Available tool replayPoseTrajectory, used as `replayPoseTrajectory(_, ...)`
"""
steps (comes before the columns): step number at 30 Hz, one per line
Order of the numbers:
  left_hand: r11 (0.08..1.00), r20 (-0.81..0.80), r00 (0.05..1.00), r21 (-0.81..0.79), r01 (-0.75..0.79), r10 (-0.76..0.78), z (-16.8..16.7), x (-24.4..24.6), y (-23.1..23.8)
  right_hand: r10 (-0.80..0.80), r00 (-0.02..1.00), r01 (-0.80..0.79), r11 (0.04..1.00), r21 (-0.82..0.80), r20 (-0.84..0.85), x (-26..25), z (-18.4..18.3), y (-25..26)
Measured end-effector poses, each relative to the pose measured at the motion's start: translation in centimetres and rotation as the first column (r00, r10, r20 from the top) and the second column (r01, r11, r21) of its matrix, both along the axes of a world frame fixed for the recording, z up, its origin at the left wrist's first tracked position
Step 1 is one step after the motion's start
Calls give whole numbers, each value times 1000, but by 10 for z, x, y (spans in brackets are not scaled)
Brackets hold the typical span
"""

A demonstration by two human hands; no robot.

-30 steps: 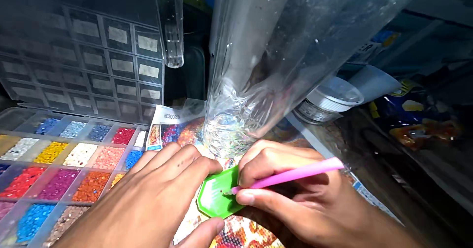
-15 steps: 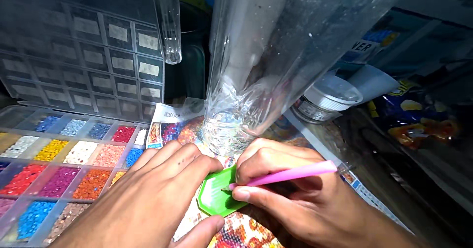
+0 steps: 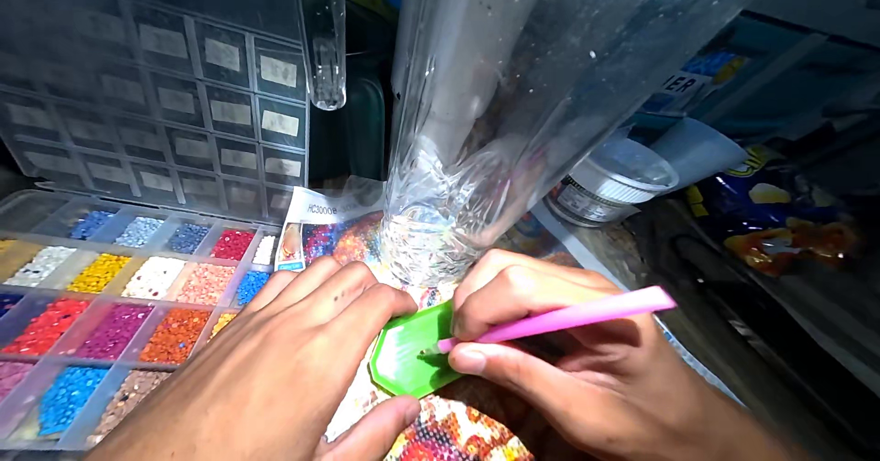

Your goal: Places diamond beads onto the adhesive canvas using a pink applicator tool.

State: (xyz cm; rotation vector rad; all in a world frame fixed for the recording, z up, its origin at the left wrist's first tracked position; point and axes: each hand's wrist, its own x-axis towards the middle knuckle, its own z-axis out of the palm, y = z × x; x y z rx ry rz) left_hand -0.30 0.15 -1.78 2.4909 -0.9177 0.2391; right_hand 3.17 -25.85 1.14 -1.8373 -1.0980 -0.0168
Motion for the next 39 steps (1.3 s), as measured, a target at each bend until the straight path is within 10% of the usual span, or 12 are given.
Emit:
replayPoseTrajectory(18, 964, -24, 1000, 266, -8, 15, 15, -8, -4, 225, 935, -217, 974, 59, -274, -16, 0, -27)
replayPoseTrajectory(39, 984, -83, 996, 179, -2, 17, 15, -6, -1, 139, 956, -120, 989, 89, -257, -13, 1, -32)
